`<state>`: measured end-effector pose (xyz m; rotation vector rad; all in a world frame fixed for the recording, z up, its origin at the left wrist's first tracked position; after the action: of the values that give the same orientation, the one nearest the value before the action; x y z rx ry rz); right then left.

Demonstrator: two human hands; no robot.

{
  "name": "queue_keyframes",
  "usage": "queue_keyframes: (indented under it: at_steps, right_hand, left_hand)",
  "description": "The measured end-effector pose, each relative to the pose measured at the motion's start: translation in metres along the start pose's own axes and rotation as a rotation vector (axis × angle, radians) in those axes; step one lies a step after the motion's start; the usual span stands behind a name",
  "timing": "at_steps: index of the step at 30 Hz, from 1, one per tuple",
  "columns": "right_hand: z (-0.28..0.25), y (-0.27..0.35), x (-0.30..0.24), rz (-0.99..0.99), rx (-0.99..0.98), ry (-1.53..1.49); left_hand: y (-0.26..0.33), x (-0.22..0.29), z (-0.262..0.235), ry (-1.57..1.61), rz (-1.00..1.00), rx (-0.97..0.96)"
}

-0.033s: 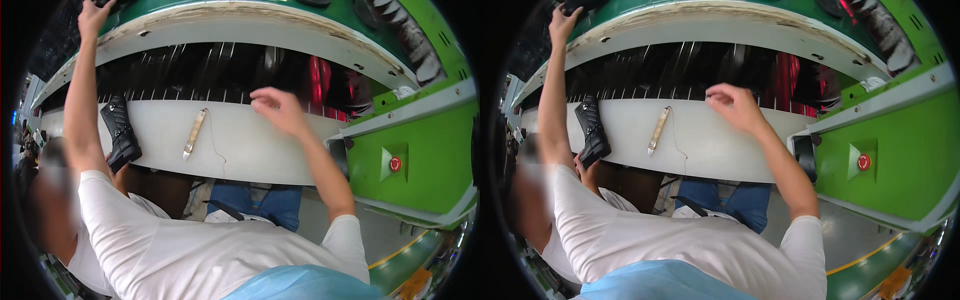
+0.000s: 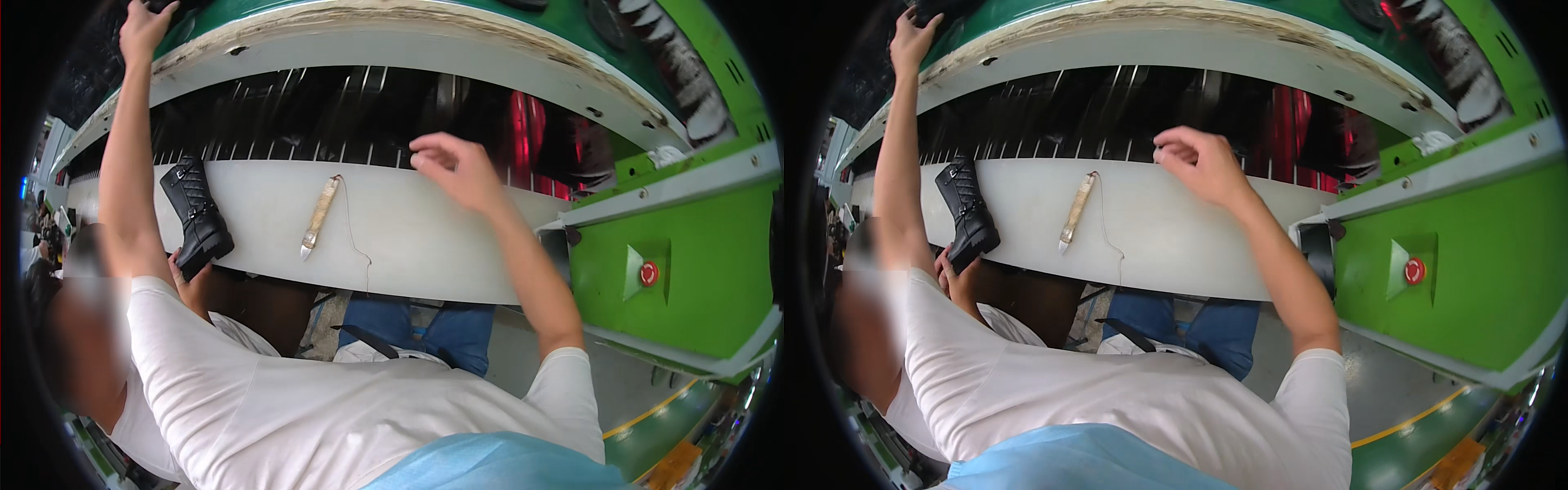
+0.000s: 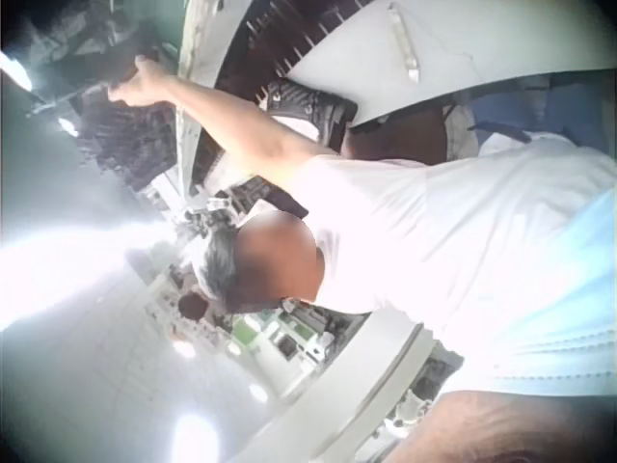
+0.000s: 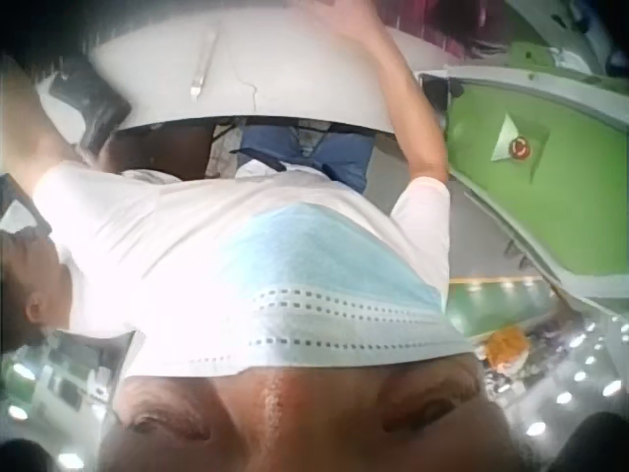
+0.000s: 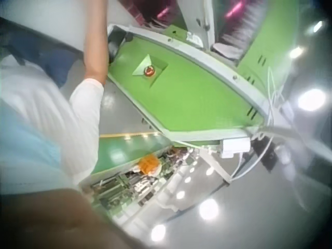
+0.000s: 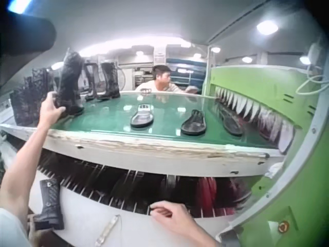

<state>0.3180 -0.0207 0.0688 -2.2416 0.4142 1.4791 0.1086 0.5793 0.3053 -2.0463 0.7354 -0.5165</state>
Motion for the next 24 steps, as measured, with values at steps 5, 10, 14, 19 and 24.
queue_keyframes:
  at_steps: [5,10,14,19,24]
  right_hand:
    - [0.026,-0.105,0.035,-0.079,-0.098,0.315]
    - [0.082,-0.212,0.086,-0.602,0.074,0.871]
    - [0.126,-0.304,0.117,-0.891,0.267,0.773]
    - [0.170,-0.358,0.115,-0.776,0.281,0.799]
    - [0.169,-0.370,0.108,-0.765,0.242,0.810]
  left_hand:
    - [0.016,-0.087,0.022,0.072,-0.214,-0.026]
    - [0.021,-0.078,0.022,-0.053,-0.131,0.044]
    - [0.033,-0.033,0.007,0.024,-0.068,0.248]
    - [0.040,-0.030,-0.004,0.035,0.001,0.321]
    - [0.037,-0.027,-0.008,-0.011,0.054,0.298]
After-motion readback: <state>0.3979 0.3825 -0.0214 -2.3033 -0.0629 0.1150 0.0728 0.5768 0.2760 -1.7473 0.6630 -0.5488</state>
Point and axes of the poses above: each hand's wrist, its own y-axis away from the middle knuckle, its own z-axis out of the palm, x = y × z, the point moved 1 cm from there along -y, towards the middle knuckle, and after that the axes turned 3 degrees about -y, right-handed, at the moved point
